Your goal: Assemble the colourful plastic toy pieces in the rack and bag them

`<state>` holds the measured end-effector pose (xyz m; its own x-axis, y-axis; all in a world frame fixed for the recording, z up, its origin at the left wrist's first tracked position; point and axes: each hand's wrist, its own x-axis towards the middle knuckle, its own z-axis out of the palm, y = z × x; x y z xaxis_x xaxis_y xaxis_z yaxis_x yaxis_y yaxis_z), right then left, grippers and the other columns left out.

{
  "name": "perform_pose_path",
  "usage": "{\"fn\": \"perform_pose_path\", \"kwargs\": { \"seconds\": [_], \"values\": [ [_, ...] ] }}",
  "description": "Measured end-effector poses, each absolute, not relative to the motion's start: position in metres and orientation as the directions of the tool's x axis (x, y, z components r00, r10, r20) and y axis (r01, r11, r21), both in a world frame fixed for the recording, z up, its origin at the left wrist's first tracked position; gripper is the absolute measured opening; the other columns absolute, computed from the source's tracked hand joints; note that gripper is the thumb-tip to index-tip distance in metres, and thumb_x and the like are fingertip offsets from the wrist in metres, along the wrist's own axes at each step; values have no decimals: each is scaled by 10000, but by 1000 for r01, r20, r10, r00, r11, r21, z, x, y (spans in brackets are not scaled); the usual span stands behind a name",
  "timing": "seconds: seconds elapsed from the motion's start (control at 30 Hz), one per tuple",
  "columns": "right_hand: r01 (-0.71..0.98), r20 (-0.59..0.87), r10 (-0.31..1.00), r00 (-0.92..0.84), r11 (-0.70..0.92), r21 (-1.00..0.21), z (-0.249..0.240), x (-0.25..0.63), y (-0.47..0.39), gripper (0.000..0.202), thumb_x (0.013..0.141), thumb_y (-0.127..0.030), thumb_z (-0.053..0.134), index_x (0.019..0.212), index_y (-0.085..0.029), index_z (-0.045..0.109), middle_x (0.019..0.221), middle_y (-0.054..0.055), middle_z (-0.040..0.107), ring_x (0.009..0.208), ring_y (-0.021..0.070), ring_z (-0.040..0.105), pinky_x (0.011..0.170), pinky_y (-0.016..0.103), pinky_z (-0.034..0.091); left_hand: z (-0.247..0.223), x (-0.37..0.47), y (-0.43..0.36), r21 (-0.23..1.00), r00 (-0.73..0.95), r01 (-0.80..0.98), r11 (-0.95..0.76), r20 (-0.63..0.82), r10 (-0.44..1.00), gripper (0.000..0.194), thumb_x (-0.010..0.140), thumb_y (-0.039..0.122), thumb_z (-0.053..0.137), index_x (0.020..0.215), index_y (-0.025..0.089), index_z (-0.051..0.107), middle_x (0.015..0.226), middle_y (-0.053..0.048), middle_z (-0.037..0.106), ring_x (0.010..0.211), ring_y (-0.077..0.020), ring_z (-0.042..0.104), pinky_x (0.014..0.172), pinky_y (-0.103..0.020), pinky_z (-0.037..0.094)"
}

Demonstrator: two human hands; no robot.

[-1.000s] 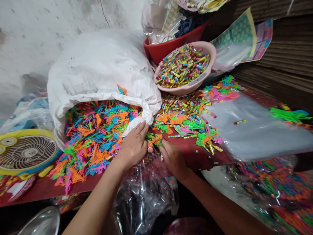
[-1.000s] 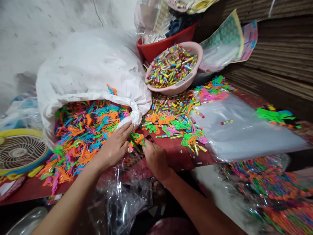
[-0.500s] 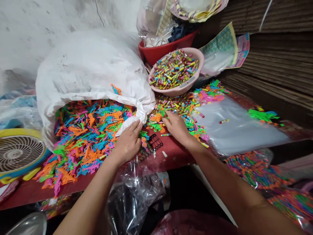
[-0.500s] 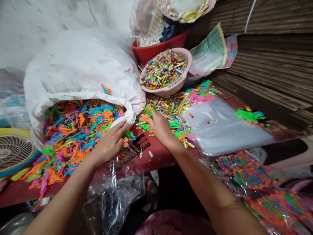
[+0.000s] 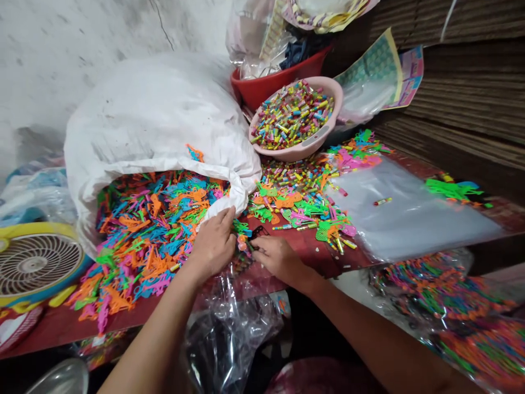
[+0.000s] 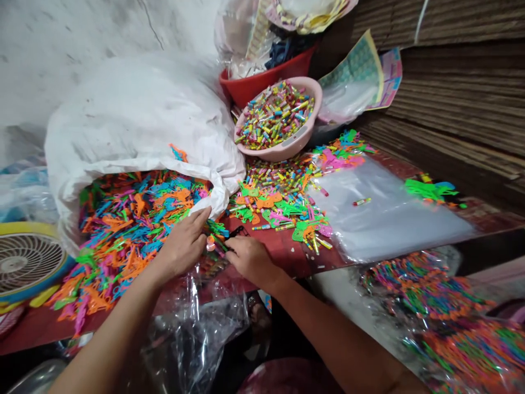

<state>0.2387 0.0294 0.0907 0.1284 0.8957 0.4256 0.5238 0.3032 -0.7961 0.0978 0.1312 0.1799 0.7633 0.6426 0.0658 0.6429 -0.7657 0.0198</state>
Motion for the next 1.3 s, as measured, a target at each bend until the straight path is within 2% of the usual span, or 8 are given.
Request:
{"fn": "perform_pose_path", "kwargs": {
  "seconds": [0.17,0.3,0.43,0.53,0.67,0.83,1.0,1.3],
  "values": [
    [580,622,705,341,363,-729,140,263,30,187,940,-231,535,778,-191,619,726,-2,590,682,128,521,664,256,380,178,98,134,8,769,638,-770,48,638,638,878,182,361,1513,120,354,1553,-156,401,1401,-303,432,1149,-498,383],
    [562,512,676,530,173,-809,147,298,48,166,942,-240,516,828,-190,627,701,-4,592,641,138,522,640,261,397,175,94,135,65,779,617,-784,90,620,661,873,175,381,1531,158,326,1588,-139,351,1442,-296,379,1178,-503,342],
    [710,422,782,458,-36,-704,117,319,55,146,873,-152,560,979,-154,660,885,88,665,814,212,593,747,315,449,181,92,130,116,778,604,-789,129,615,672,883,176,344,1549,141,268,1613,-157,292,1486,-286,299,1199,-572,268],
    [732,464,780,420,11,-681,102,304,44,234,897,-146,514,1084,-157,654,1032,126,663,947,240,606,834,347,465,195,84,123,102,771,607,-788,166,615,616,899,201,325,1514,168,351,1588,-138,354,1460,-288,349,1194,-635,213],
    [582,425,883,199,242,-776,92,256,25,278,854,-62,504,1003,-211,686,906,37,667,833,168,618,746,265,458,223,58,108,258,713,602,-756,254,654,509,954,304,342,1425,185,493,1483,-104,514,1368,-262,479,1170,-523,357],
    [563,393,905,164,242,-791,76,222,25,102,822,-123,630,876,-205,657,792,-8,597,728,137,562,644,237,376,232,21,69,480,597,597,-643,270,755,425,983,286,337,1319,242,594,1322,-51,654,1232,-238,606,1067,-436,501],
    [656,499,861,103,318,-685,65,222,28,145,934,-216,580,793,-194,607,752,4,584,715,144,547,652,259,353,183,24,40,142,697,621,-771,349,626,555,946,172,363,1488,281,402,1530,-69,457,1399,-259,442,1170,-538,360],
    [799,598,797,78,309,-516,59,214,22,278,1002,-235,440,797,-193,623,773,65,640,752,191,584,695,308,412,140,37,48,-147,687,701,-698,400,606,693,925,156,436,1572,205,192,1389,-150,590,1203,-303,598,988,-464,485]
  ]
}}
